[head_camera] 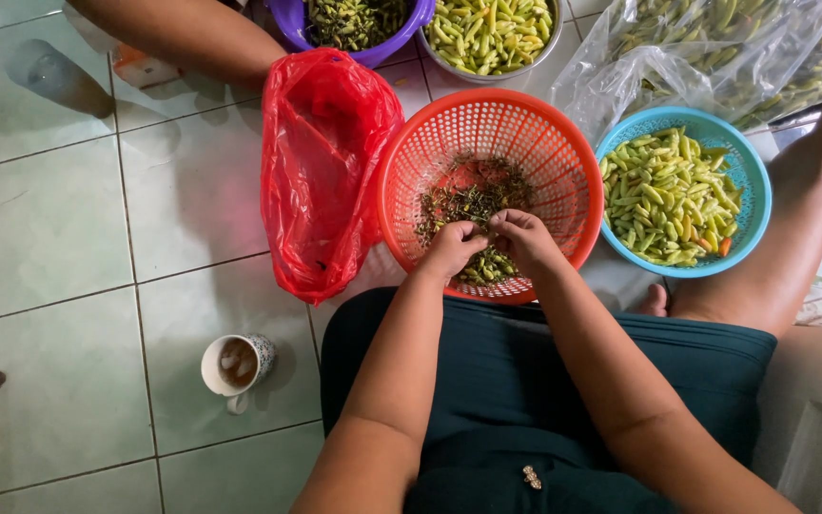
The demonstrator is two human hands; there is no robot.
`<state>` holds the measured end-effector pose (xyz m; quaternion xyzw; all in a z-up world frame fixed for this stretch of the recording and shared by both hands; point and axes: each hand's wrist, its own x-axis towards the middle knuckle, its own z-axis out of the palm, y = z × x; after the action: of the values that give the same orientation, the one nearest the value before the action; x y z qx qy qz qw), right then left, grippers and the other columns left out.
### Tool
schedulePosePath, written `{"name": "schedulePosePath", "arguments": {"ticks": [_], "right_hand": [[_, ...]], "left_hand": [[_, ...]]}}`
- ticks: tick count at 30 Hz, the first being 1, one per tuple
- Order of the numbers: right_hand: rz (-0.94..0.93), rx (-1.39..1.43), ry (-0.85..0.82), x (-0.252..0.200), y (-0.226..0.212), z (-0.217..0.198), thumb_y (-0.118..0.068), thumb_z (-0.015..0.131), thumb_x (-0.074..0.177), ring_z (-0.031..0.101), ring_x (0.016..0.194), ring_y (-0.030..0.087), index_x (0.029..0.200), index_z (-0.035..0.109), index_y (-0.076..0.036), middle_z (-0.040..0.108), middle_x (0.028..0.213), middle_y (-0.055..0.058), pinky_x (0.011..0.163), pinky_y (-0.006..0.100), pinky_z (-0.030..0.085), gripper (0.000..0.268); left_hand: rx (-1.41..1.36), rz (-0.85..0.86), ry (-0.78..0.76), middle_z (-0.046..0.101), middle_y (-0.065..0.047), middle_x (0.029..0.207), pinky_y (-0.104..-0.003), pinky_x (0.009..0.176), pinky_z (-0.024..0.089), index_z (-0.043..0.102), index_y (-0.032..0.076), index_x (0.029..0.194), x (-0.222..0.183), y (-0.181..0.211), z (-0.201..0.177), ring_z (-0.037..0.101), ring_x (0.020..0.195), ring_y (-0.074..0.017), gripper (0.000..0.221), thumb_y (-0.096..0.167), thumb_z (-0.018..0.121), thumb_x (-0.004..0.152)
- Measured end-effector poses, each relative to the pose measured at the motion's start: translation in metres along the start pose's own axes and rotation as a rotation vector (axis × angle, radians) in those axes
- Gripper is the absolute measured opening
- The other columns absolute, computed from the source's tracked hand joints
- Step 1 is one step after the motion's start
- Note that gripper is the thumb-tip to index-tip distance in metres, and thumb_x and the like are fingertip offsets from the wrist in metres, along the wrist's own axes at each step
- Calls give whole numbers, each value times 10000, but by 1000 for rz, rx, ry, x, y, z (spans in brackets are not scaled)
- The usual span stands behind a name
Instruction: A person is sitting on the floor sorting green chilies by removing their stems and placing them into a red plastic basket.
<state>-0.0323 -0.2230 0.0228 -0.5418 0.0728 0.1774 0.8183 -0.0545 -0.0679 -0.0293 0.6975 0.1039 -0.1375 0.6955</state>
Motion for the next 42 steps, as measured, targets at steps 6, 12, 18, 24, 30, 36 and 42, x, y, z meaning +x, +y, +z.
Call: {"name": "schedulePosePath", "arguments": {"ticks": [6, 12, 18, 24, 30, 36, 42], "right_hand": [[-33, 62, -21, 3, 1, -7, -2, 703, 922, 436, 470, 120, 869, 631, -20, 476, 567, 96, 434, 213, 299, 92], [-142, -221, 37, 8, 9, -12, 5, 725, 926, 490, 474, 76, 832, 631, -15, 563, 583, 72, 426, 177, 306, 135], [-458, -1040, 204, 5, 23, -12, -195, 804, 909, 605, 624, 329, 864, 710, -91, 601, 662, 144, 558, 401, 456, 147], [-122, -304, 158, 6, -12, -1, -108, 616, 995, 456, 504, 87, 933, 660, -16, 591, 626, 69, 400, 209, 265, 119], [8, -163, 34, 11, -3, -13, -16, 650, 905, 472, 446, 74, 892, 658, -5, 629, 678, 119, 361, 193, 283, 19], [-71, -610, -119, -6, -26, -8, -19, 812, 806, 548, 677, 146, 919, 735, 29, 657, 749, 111, 588, 250, 449, 145], [-31, -88, -6, 8, -19, -23, -61, 665, 924, 516, 572, 110, 892, 638, -52, 546, 674, 62, 506, 201, 384, 43]], "left_hand": [[-231, -58, 11, 538, 25, 634, -147, 423, 408, 732, 35, 951, -24, 47, -7, 477, 476, -20, 131, 153, 735, 894], [-268, -38, 31, 489, 33, 610, -152, 397, 395, 717, 25, 914, -23, 46, -8, 469, 446, -22, 108, 131, 708, 927], [340, -44, 176, 704, 44, 712, -280, 644, 541, 800, 261, 891, 8, -4, -7, 690, 716, -147, 168, 413, 747, 840], [356, -9, 143, 681, -11, 680, -320, 655, 542, 790, 170, 894, -3, 19, -8, 674, 701, -182, 163, 317, 734, 849], [554, -62, 56, 733, -32, 770, -377, 761, 586, 779, 199, 938, -8, 26, -3, 736, 838, -259, 184, 336, 700, 846], [581, -137, -20, 780, -67, 953, -423, 827, 619, 784, 218, 1063, -12, 32, -6, 745, 958, -279, 259, 340, 672, 864], [50, -204, 1, 725, -122, 691, -344, 557, 650, 768, 131, 860, 11, -9, 0, 727, 602, -202, 136, 200, 656, 828]]}}
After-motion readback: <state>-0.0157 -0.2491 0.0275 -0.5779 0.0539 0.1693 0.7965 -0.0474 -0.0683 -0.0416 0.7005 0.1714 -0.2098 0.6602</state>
